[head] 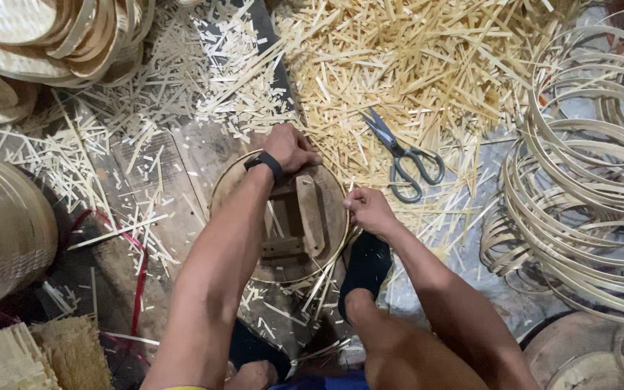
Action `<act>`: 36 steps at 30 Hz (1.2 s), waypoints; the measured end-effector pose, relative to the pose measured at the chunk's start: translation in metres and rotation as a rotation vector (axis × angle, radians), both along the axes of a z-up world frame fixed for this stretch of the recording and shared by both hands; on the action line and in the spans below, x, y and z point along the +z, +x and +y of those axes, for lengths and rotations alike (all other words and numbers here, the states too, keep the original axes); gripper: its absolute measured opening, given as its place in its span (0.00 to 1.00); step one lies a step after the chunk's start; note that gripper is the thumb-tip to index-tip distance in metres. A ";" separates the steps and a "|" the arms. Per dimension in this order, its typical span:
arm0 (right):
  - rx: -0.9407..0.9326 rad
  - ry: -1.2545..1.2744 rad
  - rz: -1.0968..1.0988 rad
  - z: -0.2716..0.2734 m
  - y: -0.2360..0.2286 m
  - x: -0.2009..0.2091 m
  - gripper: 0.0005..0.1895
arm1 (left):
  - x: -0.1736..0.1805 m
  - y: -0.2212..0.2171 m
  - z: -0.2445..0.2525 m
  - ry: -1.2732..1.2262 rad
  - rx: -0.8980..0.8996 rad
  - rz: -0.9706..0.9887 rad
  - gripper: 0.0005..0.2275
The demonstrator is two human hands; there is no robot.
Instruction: The person sits on the floor and assembles round woven trays by placing a pre-woven mat onto a wooden circular mold. They use shears to trim the excess woven material around the edge of the mold, then flip the tray to stack it with others.
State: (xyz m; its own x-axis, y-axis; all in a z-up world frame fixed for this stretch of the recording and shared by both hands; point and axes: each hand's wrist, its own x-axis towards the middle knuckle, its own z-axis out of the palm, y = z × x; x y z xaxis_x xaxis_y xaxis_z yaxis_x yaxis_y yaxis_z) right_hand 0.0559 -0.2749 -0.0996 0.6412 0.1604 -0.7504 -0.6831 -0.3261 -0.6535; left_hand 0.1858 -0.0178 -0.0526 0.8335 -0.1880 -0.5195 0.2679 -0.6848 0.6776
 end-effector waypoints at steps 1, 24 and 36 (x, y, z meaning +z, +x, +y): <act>0.041 -0.042 -0.054 0.002 -0.003 -0.002 0.07 | -0.006 -0.002 0.000 0.002 0.019 -0.039 0.13; 0.018 -0.135 -0.243 0.015 -0.044 0.029 0.16 | -0.047 -0.065 0.177 0.132 0.370 0.216 0.14; -0.026 -0.021 -0.200 0.009 -0.046 0.021 0.17 | -0.050 -0.232 0.173 -0.259 0.984 0.250 0.14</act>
